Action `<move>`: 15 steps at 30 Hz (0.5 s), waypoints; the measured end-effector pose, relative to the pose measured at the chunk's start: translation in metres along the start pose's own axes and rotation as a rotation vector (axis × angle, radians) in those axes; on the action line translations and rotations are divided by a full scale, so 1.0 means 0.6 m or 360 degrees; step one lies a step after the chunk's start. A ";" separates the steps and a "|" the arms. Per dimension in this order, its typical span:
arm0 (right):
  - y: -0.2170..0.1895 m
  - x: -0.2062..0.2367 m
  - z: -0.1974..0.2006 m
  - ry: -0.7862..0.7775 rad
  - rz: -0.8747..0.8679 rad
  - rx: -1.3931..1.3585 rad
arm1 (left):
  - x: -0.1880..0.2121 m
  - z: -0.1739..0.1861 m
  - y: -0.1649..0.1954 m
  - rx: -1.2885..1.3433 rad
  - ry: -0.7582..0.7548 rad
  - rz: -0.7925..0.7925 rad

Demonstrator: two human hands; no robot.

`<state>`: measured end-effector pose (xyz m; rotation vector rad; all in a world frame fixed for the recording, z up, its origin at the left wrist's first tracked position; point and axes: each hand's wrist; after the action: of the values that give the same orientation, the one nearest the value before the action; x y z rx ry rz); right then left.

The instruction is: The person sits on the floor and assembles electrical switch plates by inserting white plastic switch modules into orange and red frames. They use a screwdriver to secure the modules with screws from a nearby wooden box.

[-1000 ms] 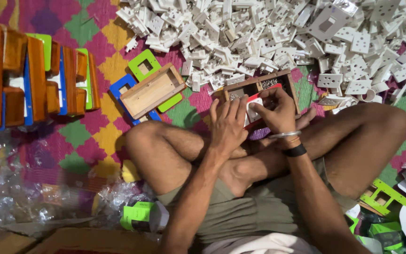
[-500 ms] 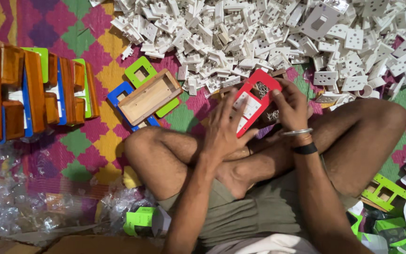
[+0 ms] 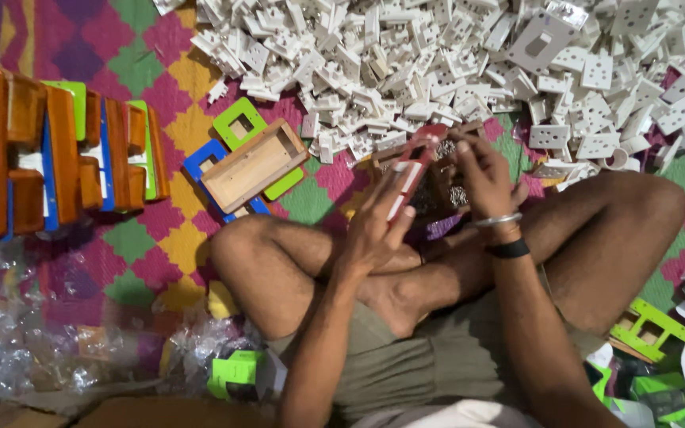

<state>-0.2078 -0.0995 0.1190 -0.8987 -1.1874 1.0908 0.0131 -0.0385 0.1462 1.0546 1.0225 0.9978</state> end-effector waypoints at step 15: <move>0.008 0.050 -0.111 -0.0155 0.0661 0.2093 | -0.002 0.038 -0.036 0.2716 0.0389 0.0612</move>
<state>-0.1423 -0.0683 0.1103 -0.0238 -0.1448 1.8813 0.0375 -0.0484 0.1297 2.5961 1.9632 0.3228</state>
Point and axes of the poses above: each hand's wrist, its own x-axis away from the middle knuckle, its own z-axis out of the back of the hand, y = z × x, and after that the axes turned 15 degrees about x, right-handed
